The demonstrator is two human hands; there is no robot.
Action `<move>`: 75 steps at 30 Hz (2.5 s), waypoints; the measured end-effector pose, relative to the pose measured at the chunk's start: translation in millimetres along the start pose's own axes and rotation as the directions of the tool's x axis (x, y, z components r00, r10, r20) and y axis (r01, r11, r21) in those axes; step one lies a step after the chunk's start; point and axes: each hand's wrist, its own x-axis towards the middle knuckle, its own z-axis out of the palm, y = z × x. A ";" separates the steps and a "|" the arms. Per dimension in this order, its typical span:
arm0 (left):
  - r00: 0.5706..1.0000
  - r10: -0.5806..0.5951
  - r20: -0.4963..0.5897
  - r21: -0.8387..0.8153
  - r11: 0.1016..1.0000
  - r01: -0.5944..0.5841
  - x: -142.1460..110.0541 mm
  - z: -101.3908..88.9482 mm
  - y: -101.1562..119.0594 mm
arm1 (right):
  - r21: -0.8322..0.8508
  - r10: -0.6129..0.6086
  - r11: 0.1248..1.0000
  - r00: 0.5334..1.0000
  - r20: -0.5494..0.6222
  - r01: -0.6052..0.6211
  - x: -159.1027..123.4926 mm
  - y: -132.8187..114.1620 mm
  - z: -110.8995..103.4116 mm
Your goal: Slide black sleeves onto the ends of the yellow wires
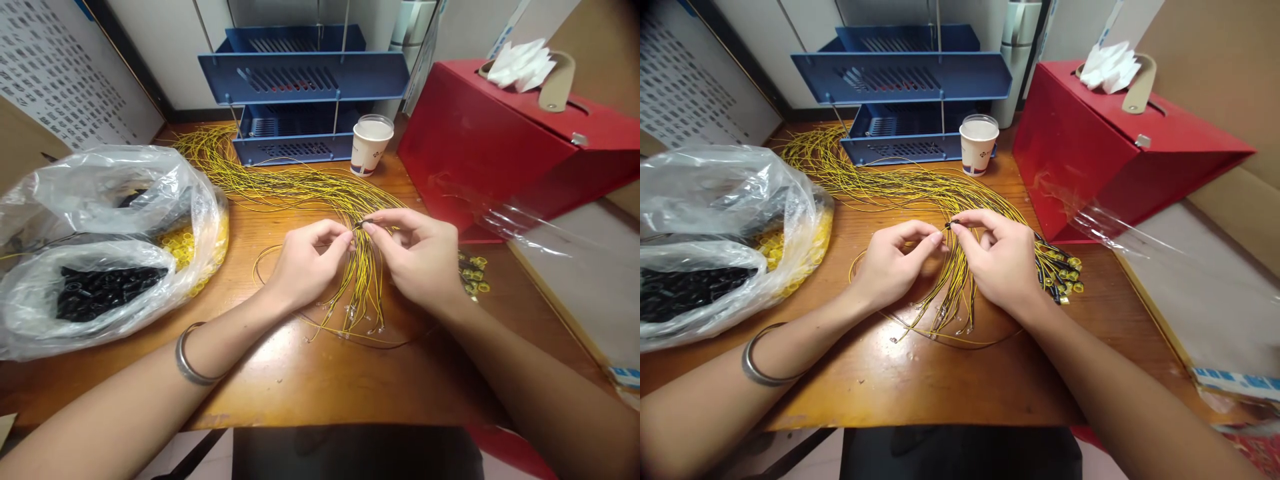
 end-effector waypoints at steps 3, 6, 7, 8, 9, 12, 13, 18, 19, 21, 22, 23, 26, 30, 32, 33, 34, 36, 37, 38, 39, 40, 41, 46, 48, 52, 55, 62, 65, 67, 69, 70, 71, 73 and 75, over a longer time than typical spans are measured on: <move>1.000 -0.010 0.014 -0.010 1.000 0.010 -0.8 -0.7 -2.3 | 0.016 0.028 0.999 0.998 0.051 -0.029 -4.9 -0.9 4.2; 0.999 -0.021 0.030 -0.013 1.000 0.022 -0.8 -0.7 -3.1 | 0.018 0.045 0.999 0.996 0.075 -0.046 -7.2 -1.0 6.4; 0.999 -0.023 0.031 -0.017 1.000 0.024 -0.7 -0.5 -2.9 | 0.014 0.038 0.999 0.997 0.066 -0.039 -6.9 -0.8 6.1; 0.999 -0.024 0.027 -0.022 0.999 0.025 -0.4 -0.2 -2.4 | 0.008 0.029 1.000 0.998 0.054 -0.030 -6.0 -0.6 5.3; 0.999 -0.026 0.021 -0.026 0.999 0.026 -0.2 0.2 -1.8 | 0.005 0.018 1.000 0.999 0.040 -0.019 -4.7 -0.4 4.2; 1.000 -0.024 0.000 -0.024 0.999 0.024 0.2 0.8 0.0 | 0.010 0.000 1.000 1.000 -0.008 0.000 -0.5 0.4 0.5; 1.000 -0.019 0.000 -0.017 1.000 0.019 0.2 0.8 0.3 | 0.011 0.003 1.000 1.000 -0.016 -0.002 0.4 0.5 -0.4; 1.000 0.001 0.018 0.004 1.000 -0.001 -0.3 -0.1 -0.9 | 0.004 0.015 1.000 1.000 0.013 -0.016 -1.2 -0.7 0.8; 1.000 0.002 0.025 0.004 1.000 -0.002 -0.4 -0.3 -1.3 | 0.001 0.018 1.000 0.999 0.033 -0.018 -2.3 -1.2 1.7; 0.999 0.003 0.032 0.006 1.000 -0.003 -0.4 -0.6 -1.7 | -0.007 0.024 1.000 0.998 0.066 -0.023 -3.9 -1.8 2.9; 0.999 0.003 0.034 0.007 1.000 -0.003 -0.3 -0.6 -1.6 | -0.010 0.025 1.000 0.997 0.075 -0.024 -4.2 -1.9 3.1; 0.999 0.001 0.035 0.007 1.000 -0.001 -0.2 -0.5 -1.3 | -0.012 0.022 1.000 0.997 0.076 -0.021 -4.2 -1.9 3.0; 0.999 -0.014 0.030 -0.005 1.000 0.014 0.2 -0.1 -0.2 | -0.016 -0.003 1.000 0.999 0.038 0.004 -2.0 -1.0 1.0; 1.000 -0.015 0.014 -0.025 1.000 0.015 0.5 0.2 0.4 | -0.027 -0.020 0.999 1.000 -0.018 0.019 2.6 0.4 -2.6; 1.000 -0.013 0.011 -0.024 1.000 0.013 0.5 0.0 0.3 | -0.026 -0.020 0.999 1.000 -0.023 0.019 3.5 0.4 -3.3; 1.000 -0.013 0.010 -0.020 1.000 0.013 0.4 -0.2 0.3 | -0.023 -0.018 1.000 1.000 -0.024 0.018 3.3 0.2 -3.1; 1.000 -0.013 0.011 -0.016 1.000 0.013 0.4 -0.4 0.2 | -0.020 -0.016 1.000 1.000 -0.021 0.015 2.5 -0.2 -2.6; 1.000 -0.009 0.019 -0.003 1.000 0.009 0.4 -1.0 -0.1 | -0.009 -0.001 1.000 1.000 0.007 0.001 -0.2 -1.0 -0.9; 1.000 -0.005 0.026 0.004 1.000 0.005 0.4 -1.2 -0.3 | -0.006 0.008 1.000 1.000 0.029 -0.008 -1.8 -1.4 0.2; 0.999 -0.002 0.035 0.009 1.000 0.002 0.5 -1.3 -0.6 | -0.005 0.016 1.000 0.999 0.049 -0.016 -3.1 -1.7 1.1; 0.999 0.000 0.042 0.012 1.000 0.000 0.6 -1.4 -0.9 | -0.005 0.022 1.000 0.998 0.065 -0.022 -4.1 -1.9 1.8; 0.999 0.000 0.045 0.011 1.000 -0.001 0.7 -1.4 -1.3 | -0.005 0.025 1.000 0.997 0.073 -0.025 -4.5 -2.0 2.2; 0.999 -0.003 0.046 0.005 1.000 0.003 0.8 -1.4 -1.5 | -0.008 0.023 1.000 0.997 0.071 -0.022 -4.3 -2.1 2.1; 1.000 -0.016 0.012 -0.034 0.999 0.017 0.5 -1.1 -0.7 | -0.019 -0.002 1.000 1.000 0.005 0.002 1.8 -1.8 -2.2; 1.000 -0.005 0.004 -0.030 1.000 0.005 0.0 -1.2 0.1 | -0.017 -0.001 1.000 1.000 -0.006 0.001 3.2 -1.6 -3.6; 1.000 0.005 0.022 -0.017 1.000 -0.005 -1.0 -1.2 0.7 | -0.012 0.000 1.000 1.000 0.019 0.001 0.1 -2.0 -1.8; 0.999 0.015 0.032 -0.003 1.000 -0.014 -1.0 -1.1 0.7 | 0.001 0.016 1.000 0.998 0.065 -0.016 -3.5 -2.4 0.7; 1.000 -0.016 -0.007 -0.056 0.998 0.015 -0.2 0.3 0.3 | -0.005 -0.021 1.000 1.000 -0.014 0.021 3.3 0.1 -3.6; 1.000 -0.006 -0.014 -0.058 0.998 0.005 -1.0 0.6 -1.0 | -0.006 -0.025 1.000 0.999 -0.040 0.025 6.3 0.9 -5.7; 1.000 0.001 -0.010 -0.042 0.999 -0.002 -1.5 0.5 -1.4 | -0.011 -0.022 1.000 0.999 -0.036 0.022 6.3 0.6 -5.7; 1.000 0.006 -0.005 -0.033 0.999 -0.006 -1.9 0.2 -1.4 | -0.006 -0.017 1.000 0.999 -0.032 0.017 4.7 -0.2 -4.7; 1.000 0.007 -0.002 -0.032 0.999 -0.007 -2.0 0.0 -1.2 | 0.003 -0.014 1.000 1.000 -0.026 0.014 3.5 -0.8 -3.9; 1.000 0.008 0.003 -0.029 1.000 -0.008 -2.0 -0.1 -0.9 | 0.015 -0.008 1.000 1.000 -0.013 0.008 2.1 -1.4 -3.0; 1.000 0.012 0.012 -0.022 1.000 -0.011 -2.0 -0.4 -0.4 | 0.048 0.011 0.999 0.999 0.033 -0.013 -0.6 -2.4 -1.2; 1.000 0.013 0.023 -0.019 1.000 -0.012 -1.9 -0.7 0.0 | 0.070 0.018 0.997 0.998 0.062 -0.022 -1.9 -2.8 -0.2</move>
